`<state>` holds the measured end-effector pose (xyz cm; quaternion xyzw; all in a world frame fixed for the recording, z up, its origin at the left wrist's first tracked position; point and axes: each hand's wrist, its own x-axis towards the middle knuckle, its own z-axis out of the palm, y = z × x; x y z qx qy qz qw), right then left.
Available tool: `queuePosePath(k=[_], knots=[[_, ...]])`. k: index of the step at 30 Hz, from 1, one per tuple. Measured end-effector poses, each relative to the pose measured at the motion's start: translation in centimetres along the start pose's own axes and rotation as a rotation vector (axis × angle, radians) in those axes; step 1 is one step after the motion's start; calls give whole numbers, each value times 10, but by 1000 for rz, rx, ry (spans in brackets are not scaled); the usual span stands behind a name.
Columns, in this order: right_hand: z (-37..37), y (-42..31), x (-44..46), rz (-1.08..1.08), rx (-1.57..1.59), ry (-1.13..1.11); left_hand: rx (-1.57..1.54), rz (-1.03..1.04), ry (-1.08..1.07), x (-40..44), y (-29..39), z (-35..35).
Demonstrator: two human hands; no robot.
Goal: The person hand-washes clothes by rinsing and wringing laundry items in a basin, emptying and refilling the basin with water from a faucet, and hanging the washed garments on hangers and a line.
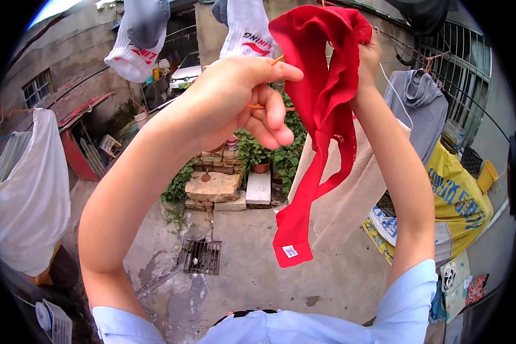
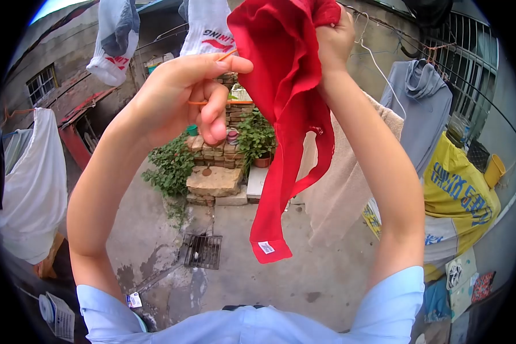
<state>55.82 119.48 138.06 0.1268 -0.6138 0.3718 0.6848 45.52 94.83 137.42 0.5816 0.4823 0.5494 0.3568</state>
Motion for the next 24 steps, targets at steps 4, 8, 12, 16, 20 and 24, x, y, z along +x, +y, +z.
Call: queuePosePath(k=[4, 8, 12, 16, 20, 24], knots=[[20, -12, -56, -498, -577, 172, -66, -48, 3, -1, -5, 0], [12, -2, -92, 9, -292, -72, -122, -25, -15, -1, -9, -5], [11, 16, -74, 348, -313, -346, -91, -21, -85, -2, -14, 0], [26, -3, -49, 1072, -317, -634, 0, -32, -82, -7, -16, -4], [27, 11, -49, 1223, -60, -568, -66, 167, 122, 5, -54, -39], [31, 1, -57, 1273, -59, -528, -193, -169, 346, 19, -107, -47]])
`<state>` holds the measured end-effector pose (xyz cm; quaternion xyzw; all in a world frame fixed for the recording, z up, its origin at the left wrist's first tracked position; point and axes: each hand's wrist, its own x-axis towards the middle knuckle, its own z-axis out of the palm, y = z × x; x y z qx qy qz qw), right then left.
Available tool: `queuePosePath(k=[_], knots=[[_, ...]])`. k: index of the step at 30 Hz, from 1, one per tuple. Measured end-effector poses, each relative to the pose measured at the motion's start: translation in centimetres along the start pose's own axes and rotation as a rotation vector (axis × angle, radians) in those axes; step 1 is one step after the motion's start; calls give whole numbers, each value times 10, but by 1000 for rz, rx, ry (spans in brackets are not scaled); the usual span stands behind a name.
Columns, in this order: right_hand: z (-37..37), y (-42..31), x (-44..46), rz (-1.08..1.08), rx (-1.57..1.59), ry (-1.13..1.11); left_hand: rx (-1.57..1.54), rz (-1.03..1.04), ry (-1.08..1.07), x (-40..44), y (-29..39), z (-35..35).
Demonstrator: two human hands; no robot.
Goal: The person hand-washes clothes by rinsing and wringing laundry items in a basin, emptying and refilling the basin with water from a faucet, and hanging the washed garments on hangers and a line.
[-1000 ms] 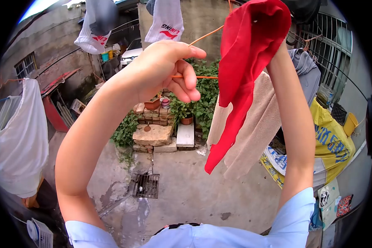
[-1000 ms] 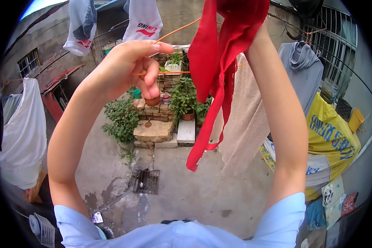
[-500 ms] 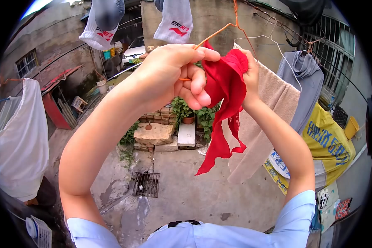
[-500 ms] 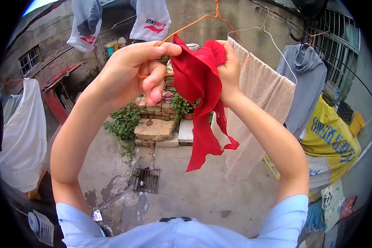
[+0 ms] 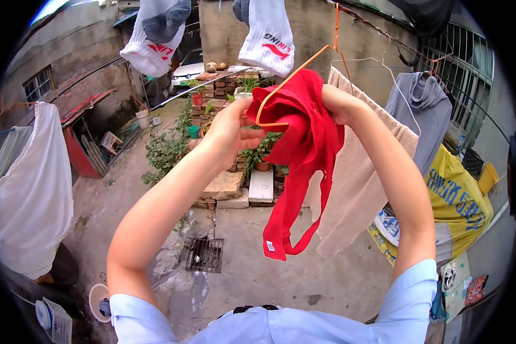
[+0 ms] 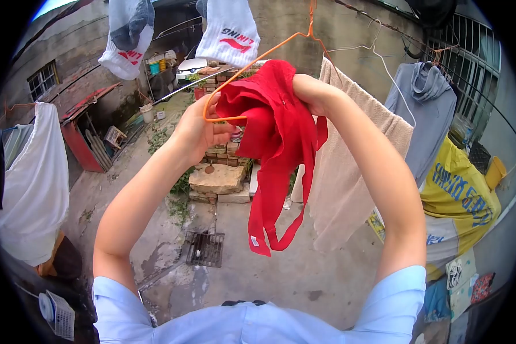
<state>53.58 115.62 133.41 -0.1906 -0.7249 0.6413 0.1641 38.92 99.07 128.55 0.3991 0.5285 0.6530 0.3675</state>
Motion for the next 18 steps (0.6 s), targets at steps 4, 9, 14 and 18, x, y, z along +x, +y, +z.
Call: queuePosePath(k=[4, 9, 14, 18], knots=[[-4, 8, 1, 6, -35, 42, -101, -178, -392, -6, -11, 16], [-16, 15, -1, 47, -20, 24, -121, 107, -224, 4, -15, 24], [-38, 29, 1, 67, -22, 1, -76, 482, -129, 50, -9, 8], [-32, 35, 1, 2, -28, -101, 647, 997, 172, 57, 4, 1]])
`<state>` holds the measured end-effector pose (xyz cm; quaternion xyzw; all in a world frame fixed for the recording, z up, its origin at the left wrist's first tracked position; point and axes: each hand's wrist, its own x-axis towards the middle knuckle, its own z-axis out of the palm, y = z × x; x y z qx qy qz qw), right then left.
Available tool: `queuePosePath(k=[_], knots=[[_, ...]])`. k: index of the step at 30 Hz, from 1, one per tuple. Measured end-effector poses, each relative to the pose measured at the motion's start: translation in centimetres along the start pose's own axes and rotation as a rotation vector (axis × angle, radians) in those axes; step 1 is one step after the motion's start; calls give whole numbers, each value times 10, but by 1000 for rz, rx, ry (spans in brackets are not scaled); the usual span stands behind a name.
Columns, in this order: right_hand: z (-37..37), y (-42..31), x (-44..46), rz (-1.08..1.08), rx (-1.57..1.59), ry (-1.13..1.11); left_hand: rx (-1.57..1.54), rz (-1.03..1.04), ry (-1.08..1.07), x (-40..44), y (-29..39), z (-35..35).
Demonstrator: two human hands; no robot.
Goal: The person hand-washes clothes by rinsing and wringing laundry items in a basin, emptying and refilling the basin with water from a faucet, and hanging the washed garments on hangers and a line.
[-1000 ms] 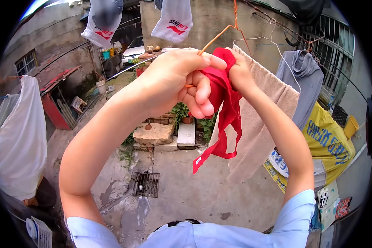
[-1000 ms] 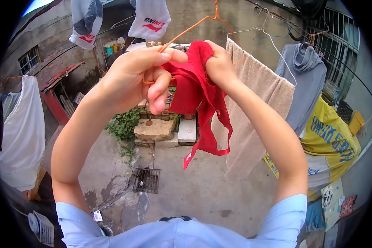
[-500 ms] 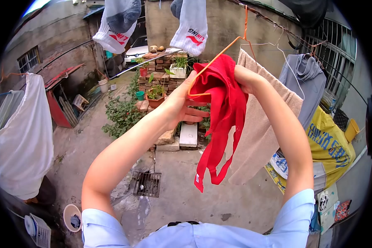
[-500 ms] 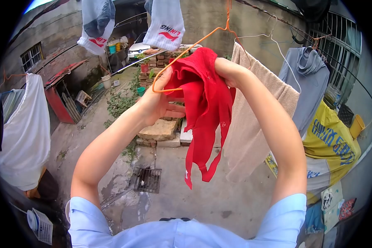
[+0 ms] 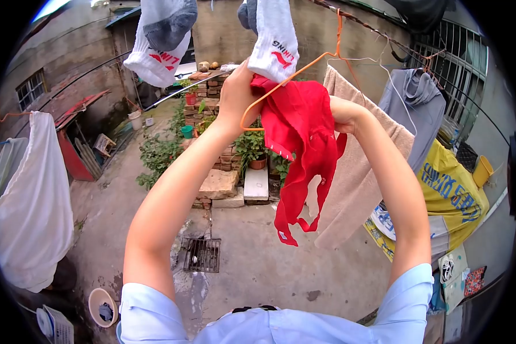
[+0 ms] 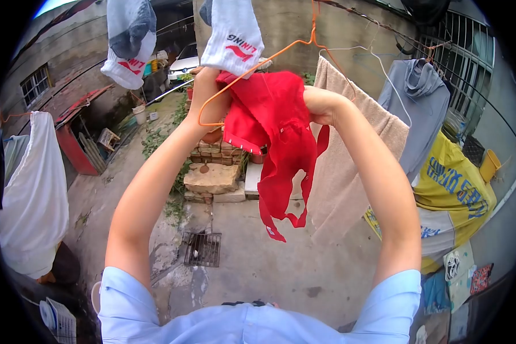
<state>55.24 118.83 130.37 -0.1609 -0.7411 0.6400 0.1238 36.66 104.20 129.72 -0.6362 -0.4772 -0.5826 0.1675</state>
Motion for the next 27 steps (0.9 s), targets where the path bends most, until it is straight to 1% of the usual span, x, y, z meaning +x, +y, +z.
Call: queuePosePath(k=[2, 3, 4, 6, 7, 9, 10, 11, 12, 13, 14, 15, 16, 18, 19, 20, 21, 22, 23, 24, 26, 27], knots=[[1, 4, 1, -5, -62, -4, 442, 396, 104, 16, -18, -3], [0, 7, 2, 3, -176, -29, 508, 492, 174, 22, -20, -5], [-1, 9, 3, 10, -291, -55, 556, 422, 145, 23, -16, -10], [-4, 12, 2, 29, -268, -36, 624, 524, 158, 28, -29, -14], [-5, 14, 0, 30, -230, -36, 622, 524, 158, 29, -34, -17], [1, 13, -2, 34, -196, -33, 723, 211, 75, 31, -42, -25], [11, 10, -7, -77, -201, 5, 720, 211, 77, 30, -53, -27], [18, 7, -10, -189, -206, 42, 712, 227, -62, 27, -68, -27], [21, 7, -11, -189, -209, 41, 704, 242, -201, 23, -67, -30], [23, 7, -12, -181, -180, 2, 700, 285, -224, 13, -66, -31], [25, 7, -14, -173, -150, -36, 681, 277, -294, 3, -64, -31], [28, 5, -18, -127, -119, -32, 671, 229, -300, -9, -64, -30], [24, 6, -17, -126, -115, -31, 659, 183, -310, -19, -65, -29], [11, 13, -18, -100, -265, 49, 640, 111, -367, -44, -64, -27], [10, 15, -20, -189, -385, 136, 546, 151, -365, -59, -66, -26], [12, 15, -24, -188, -387, 134, 552, 139, -438, -74, -68, -25], [15, 11, -28, -246, -536, 255, 555, 98, -506, -88, -60, -26], [15, 11, -31, -303, -682, 373, 473, 59, -528, -103, -53, -24], [7, 14, -27, -436, -765, 395, 375, 9, -518, -117, -45, -20], [6, 13, -29, -485, -803, 422, 250, -2, -446, -132, -44, -12], [-9, 16, -24, -530, -823, 460, 147, -232, -488, -148, -21, -6], [-17, 19, -25, -529, -676, 463, 128, -261, -456, -156, -13, -1]])
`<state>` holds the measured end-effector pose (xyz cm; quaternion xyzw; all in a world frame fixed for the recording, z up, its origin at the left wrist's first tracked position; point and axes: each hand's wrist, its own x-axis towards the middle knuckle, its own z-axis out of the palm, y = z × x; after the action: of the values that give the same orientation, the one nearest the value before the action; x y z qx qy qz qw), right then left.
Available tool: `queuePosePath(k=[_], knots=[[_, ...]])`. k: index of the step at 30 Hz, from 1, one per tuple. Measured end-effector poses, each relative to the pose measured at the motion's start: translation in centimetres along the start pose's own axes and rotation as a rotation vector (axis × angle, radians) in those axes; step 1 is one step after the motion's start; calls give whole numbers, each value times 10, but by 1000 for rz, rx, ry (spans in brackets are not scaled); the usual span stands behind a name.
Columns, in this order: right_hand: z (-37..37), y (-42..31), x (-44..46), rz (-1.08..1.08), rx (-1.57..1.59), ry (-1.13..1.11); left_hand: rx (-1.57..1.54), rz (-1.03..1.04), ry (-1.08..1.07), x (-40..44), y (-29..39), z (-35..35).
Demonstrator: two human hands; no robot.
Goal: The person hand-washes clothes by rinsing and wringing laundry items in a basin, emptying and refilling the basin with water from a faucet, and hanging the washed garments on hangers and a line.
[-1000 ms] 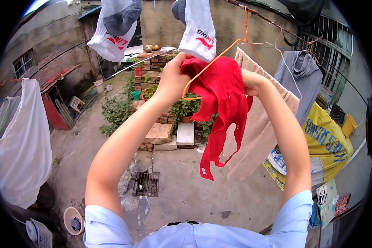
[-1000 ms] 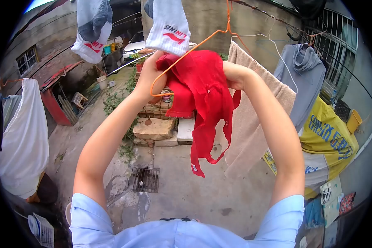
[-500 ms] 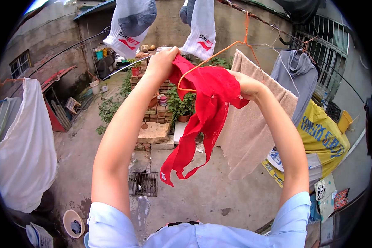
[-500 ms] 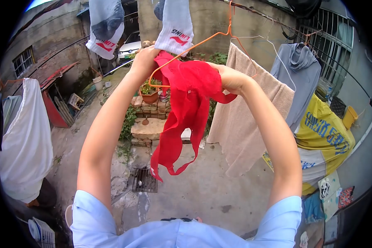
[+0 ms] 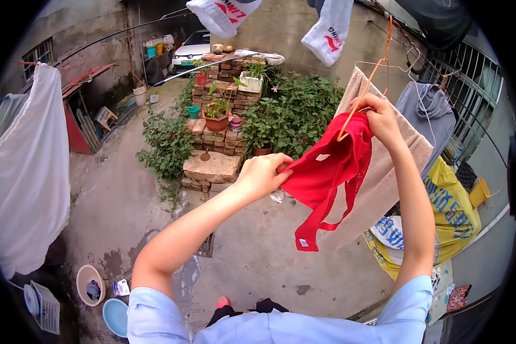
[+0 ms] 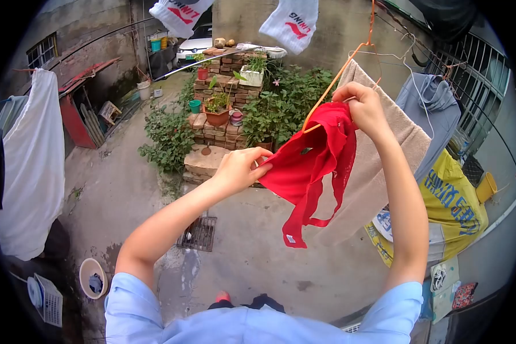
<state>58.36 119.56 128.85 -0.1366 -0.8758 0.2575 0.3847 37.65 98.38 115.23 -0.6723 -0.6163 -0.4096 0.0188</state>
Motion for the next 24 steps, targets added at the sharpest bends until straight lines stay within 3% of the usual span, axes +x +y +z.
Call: queuePosePath(k=[1, 5, 6, 7, 8, 9, 10, 11, 13, 17, 19, 21, 24], knots=[[-2, 4, -1, 42, 147, 21, -17, -36, 31, -9, 5, 7], [5, -8, -19, -74, 109, -1, -264, -284, 290, -37, 19, 42], [12, -10, -25, -78, 89, -33, -610, -459, 223, -32, 18, 48], [17, 0, -26, -205, 87, -113, -1016, -680, 236, -26, 16, 53], [17, 17, -28, -164, 57, -215, -1320, -917, 308, -20, 15, 59], [29, 21, -31, -171, 116, -225, -1369, -834, 398, -16, 7, 70], [26, 46, -27, -172, 95, -196, -1295, -766, 541, -14, 11, 73], [21, 80, -16, -169, 67, -160, -1016, -584, 723, -5, -3, 95], [20, 118, 0, -93, 132, -58, -820, -417, 561, -29, 23, 75], [45, 82, -11, -208, 188, 17, -377, -482, 342, -109, 69, 65], [54, 84, -11, -128, 232, 110, -160, -435, 281, -171, 63, 67], [53, 103, -5, -47, 174, 188, -191, -594, 213, -258, 67, 55], [65, 86, -25, -94, 43, 313, -165, -1064, 284, -424, 87, 40]])
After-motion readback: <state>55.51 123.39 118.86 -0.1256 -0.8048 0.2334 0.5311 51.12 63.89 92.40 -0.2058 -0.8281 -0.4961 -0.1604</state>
